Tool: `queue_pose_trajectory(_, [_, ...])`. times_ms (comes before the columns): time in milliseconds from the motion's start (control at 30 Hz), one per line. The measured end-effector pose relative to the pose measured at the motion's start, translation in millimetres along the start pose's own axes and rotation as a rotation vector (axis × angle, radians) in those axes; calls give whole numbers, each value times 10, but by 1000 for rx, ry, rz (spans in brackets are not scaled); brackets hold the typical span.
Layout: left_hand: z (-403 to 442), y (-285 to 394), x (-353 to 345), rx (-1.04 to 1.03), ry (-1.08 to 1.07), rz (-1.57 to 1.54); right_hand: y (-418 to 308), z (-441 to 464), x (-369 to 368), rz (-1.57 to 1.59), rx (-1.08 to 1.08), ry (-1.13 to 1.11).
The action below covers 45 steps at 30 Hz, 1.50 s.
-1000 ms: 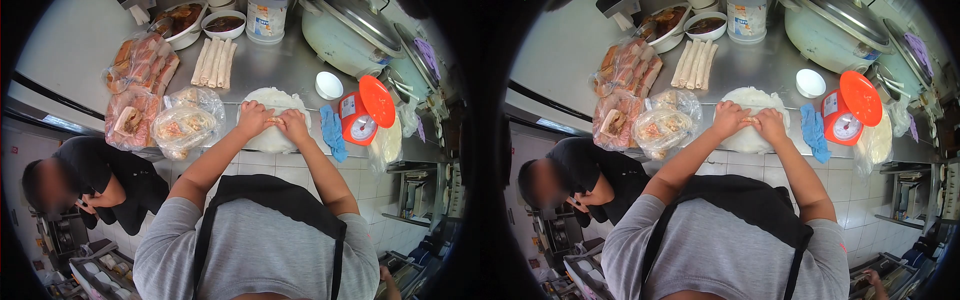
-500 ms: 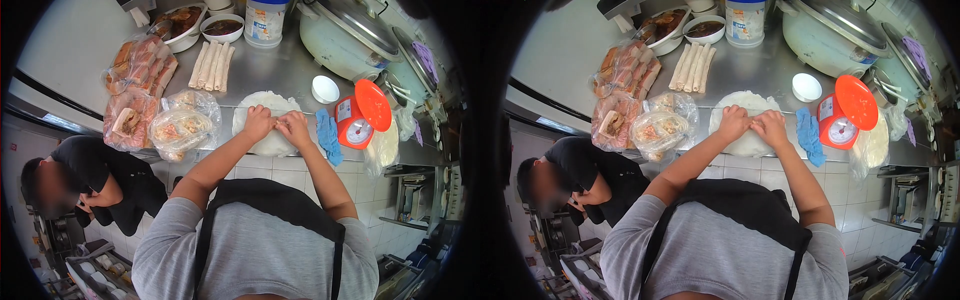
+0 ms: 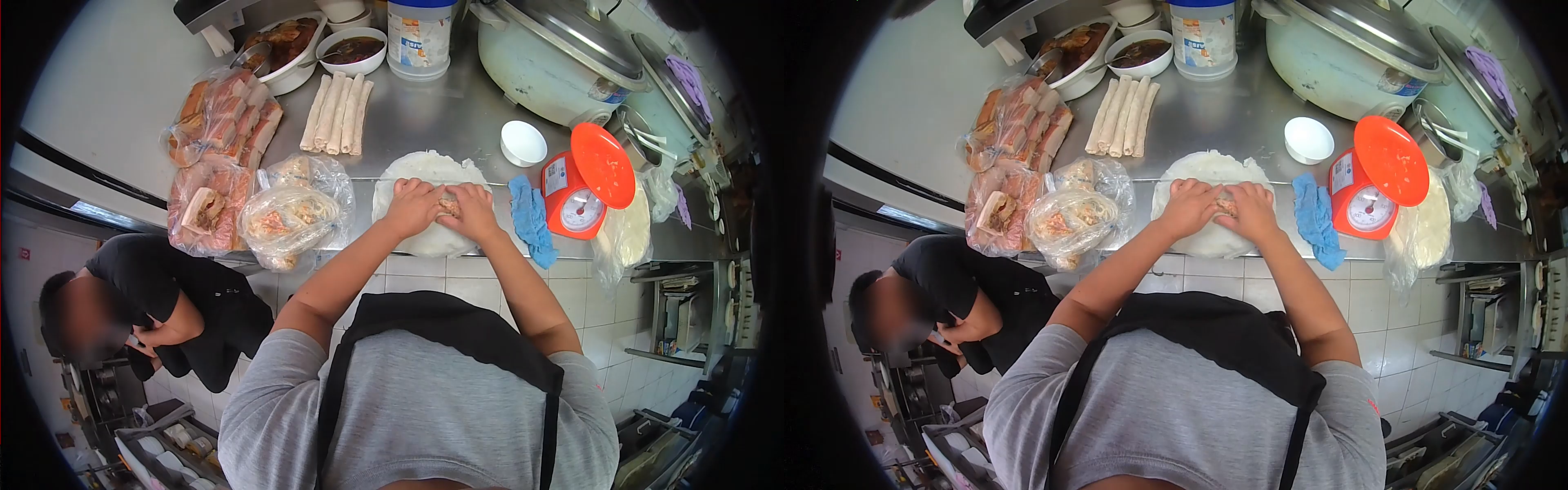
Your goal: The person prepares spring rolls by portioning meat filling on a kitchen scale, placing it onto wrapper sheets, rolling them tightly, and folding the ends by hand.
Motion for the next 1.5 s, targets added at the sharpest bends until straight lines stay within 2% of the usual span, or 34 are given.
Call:
queue_pose_trajectory(67, [28, 120, 26, 8, 42, 9, 67, -71, 16, -19, 13, 51])
queue_pose_trajectory(167, [66, 277, -93, 15, 164, -3, 213, -63, -53, -94, -21, -47])
queue_pose_trajectory(367, [60, 317, -168, 56, 134, 84, 60, -26, 311, 170, 2, -17])
queue_pose_trajectory(567, [69, 272, -321, -6, 108, 85, 416, -124, 121, 57, -43, -163])
queue_pose_trajectory(667, [97, 309, -159, 16, 70, 54, 224, -90, 338, 165, -44, -22])
queue_pose_trajectory(767, [105, 274, -213, 33, 32, 107, 170, -79, 327, 80, -27, -36])
queue_pose_trajectory(867, [121, 223, -287, -7, -8, 89, 249, -72, 136, 7, -138, -208])
queue_pose_trajectory(967, [120, 204, -279, -35, -30, 80, 296, -90, 198, 48, -115, -196])
queue_pose_trajectory(1067, [141, 323, -139, 6, 17, 66, 160, -173, 409, 134, -114, 10])
queue_pose_trajectory(1267, [161, 370, -312, 5, 71, 123, 356, -214, 229, 61, -175, -89])
queue_pose_trajectory(1500, [165, 411, -219, 11, 60, -4, 231, -232, 440, 272, -72, 42])
Point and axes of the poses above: each hand's wrist, its own z-axis towards the middle knuckle, its own x-axis out of the back of the hand, y = z × x, the point moved 1 cm from there along z, towards the middle knuckle, and after that the axes turned 12 degrees about z, right-handed, at the moved point
